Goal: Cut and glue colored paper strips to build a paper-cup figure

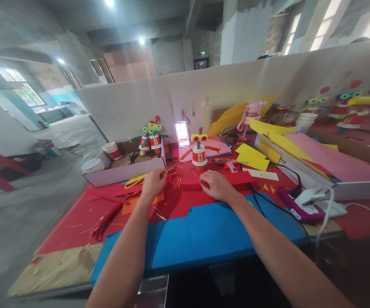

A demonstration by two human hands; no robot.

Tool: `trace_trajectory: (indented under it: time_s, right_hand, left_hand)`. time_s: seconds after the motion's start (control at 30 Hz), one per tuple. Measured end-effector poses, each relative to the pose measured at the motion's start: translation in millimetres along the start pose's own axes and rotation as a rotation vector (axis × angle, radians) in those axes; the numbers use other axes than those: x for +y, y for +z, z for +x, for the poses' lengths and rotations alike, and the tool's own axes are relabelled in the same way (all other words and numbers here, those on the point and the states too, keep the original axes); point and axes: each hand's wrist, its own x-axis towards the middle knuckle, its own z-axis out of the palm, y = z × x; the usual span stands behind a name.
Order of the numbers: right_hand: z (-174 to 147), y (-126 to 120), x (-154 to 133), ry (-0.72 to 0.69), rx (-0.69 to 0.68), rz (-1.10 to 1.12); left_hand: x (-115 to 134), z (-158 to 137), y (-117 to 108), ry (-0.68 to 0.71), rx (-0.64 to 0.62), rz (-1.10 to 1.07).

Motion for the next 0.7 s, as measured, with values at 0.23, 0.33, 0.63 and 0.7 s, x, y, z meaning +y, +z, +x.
trace_trajectory:
  time_s: [0.23,0.33,0.63,0.7]
  right_hand:
    - [-6.4,-5.7,7.1,-0.154,-0.188,0.207]
    - [-5.1,-0.3,1.6,-0.173,-0.228,0.181]
    - [-3.1,6.9,-1.6,-0.158,-0.268,0.124]
    - [-3.6,6.7,-2.1,-0.155,-0.266,0.139]
  left_hand:
    - [-2.7,2.9,27.3,-0.015,-0.430,-0.452]
    - [-5.2,4.9,29.0,0.118,-0.250,-0.431]
    - [6.0,-2.5,11.5,0.258,-0.401,-0.373]
    - [6.0,-3.2,14.7,0.299,-0.409,-0.323]
